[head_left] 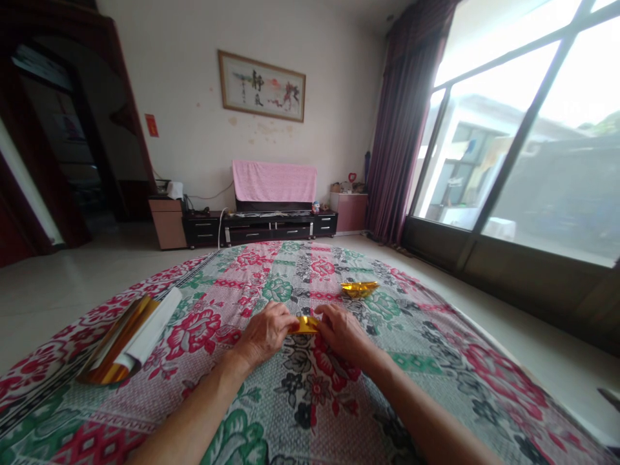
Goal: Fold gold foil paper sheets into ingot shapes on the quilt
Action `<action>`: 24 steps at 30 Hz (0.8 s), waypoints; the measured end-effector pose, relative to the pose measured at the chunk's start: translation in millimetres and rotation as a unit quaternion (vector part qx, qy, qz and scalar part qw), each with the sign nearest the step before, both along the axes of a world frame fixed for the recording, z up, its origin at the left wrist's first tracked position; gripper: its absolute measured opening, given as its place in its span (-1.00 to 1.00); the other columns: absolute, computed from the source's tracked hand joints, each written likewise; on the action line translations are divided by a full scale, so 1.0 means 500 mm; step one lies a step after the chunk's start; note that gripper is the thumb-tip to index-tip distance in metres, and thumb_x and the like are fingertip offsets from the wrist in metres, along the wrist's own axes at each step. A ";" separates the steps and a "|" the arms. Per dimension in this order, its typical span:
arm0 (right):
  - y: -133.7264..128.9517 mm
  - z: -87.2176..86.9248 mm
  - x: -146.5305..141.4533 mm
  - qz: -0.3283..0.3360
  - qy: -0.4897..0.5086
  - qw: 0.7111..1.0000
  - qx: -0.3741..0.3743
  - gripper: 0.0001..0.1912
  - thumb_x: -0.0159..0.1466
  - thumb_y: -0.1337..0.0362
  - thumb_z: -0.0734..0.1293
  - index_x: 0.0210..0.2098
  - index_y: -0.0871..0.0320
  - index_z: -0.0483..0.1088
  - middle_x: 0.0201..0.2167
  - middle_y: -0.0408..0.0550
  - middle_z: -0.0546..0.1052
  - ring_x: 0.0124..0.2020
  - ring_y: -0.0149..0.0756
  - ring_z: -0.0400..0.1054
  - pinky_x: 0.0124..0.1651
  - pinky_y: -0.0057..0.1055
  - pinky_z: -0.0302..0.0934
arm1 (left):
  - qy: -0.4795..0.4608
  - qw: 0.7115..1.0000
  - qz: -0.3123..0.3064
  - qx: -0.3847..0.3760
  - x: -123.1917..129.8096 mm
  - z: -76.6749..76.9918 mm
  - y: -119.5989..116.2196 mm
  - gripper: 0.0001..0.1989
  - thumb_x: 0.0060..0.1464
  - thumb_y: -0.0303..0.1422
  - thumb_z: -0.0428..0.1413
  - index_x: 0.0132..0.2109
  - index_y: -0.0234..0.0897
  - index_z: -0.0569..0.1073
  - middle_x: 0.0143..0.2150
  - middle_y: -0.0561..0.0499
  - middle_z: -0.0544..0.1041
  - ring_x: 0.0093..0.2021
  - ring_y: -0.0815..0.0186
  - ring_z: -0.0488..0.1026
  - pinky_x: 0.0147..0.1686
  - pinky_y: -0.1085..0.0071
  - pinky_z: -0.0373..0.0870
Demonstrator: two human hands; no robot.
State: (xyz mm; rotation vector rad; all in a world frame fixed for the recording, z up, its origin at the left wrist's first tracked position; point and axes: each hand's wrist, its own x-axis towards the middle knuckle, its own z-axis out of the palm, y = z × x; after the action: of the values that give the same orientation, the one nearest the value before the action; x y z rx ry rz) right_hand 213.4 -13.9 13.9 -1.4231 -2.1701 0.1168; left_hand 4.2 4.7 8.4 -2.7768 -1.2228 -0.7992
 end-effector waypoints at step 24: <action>0.027 0.020 0.040 0.109 0.004 0.993 -0.042 -0.72 0.14 0.43 0.20 -0.35 0.12 0.54 -0.40 -0.10 0.50 -0.32 -0.37 0.33 -0.20 -0.46 0.17 | 0.011 0.999 -0.036 -0.022 0.003 0.001 0.000 -0.70 0.14 -0.50 -0.11 -0.26 -0.21 0.51 -0.18 0.03 0.50 -0.12 0.31 0.35 -0.08 0.42 0.30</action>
State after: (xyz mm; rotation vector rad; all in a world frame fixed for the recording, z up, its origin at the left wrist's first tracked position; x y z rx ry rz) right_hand 233.2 -0.4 24.1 -1.2221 -2.3329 0.2960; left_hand 5.5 5.0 9.1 -2.8718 -1.1555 -0.7529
